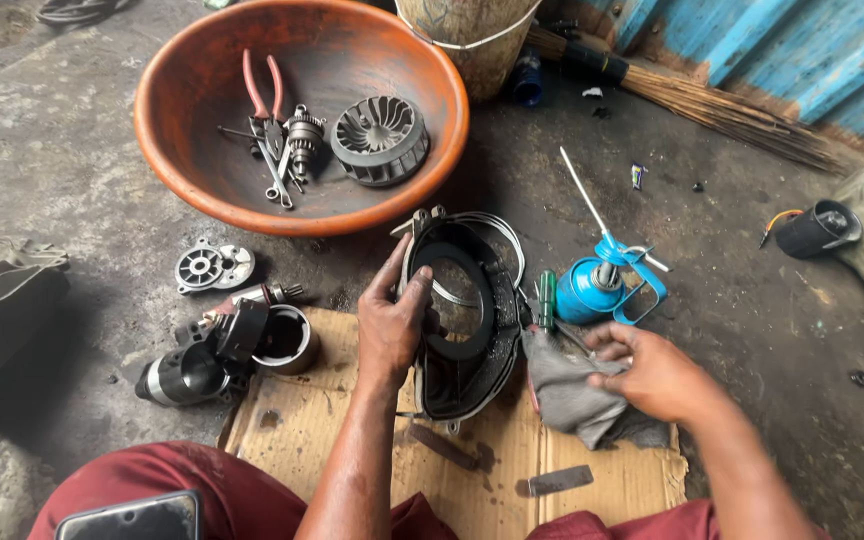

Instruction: The person cleans a black mechanical housing with a gray cloth, wiping the interior and exterior surfaces. They then use a green-handled screwdriver to scrape residue from the inner rim before resuming wiping with the cloth.

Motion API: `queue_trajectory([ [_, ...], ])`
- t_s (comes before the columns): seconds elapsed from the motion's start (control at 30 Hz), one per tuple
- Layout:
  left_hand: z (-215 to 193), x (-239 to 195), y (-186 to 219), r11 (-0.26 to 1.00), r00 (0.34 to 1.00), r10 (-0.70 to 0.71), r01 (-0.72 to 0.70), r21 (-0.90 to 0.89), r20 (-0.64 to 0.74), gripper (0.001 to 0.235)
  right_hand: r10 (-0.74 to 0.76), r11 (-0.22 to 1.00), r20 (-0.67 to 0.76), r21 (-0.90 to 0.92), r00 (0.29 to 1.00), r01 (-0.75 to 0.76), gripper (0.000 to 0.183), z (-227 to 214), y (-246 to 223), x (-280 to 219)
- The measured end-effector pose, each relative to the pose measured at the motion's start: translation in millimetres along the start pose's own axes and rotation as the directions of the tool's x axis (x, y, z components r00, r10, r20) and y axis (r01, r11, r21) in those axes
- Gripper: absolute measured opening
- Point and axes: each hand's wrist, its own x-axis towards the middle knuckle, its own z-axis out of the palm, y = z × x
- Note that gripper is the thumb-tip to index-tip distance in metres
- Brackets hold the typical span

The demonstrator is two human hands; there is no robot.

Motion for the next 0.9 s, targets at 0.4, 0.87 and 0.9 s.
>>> queue_trajectory([
  [0.4,-0.9,1.6,1.5,1.000,1.000,-0.017,0.017,0.005,0.012,0.054,0.114,0.467,0.052,0.879,0.992,-0.100,0.020,29.1,-5.4,10.0],
  [0.87,-4.5,0.0,-1.8,0.988,0.984,0.116,-0.128,0.085,0.138,0.054,-0.410,0.794,0.383,-0.297,0.828,0.531,0.057,69.5,-89.7,-34.3],
  [0.9,-3.3,0.3,0.6,0.979,0.971,0.177,-0.191,0.075,0.161,0.053,-0.462,0.746,0.328,-0.360,0.824,0.561,0.053,71.8,-89.4,-33.4],
])
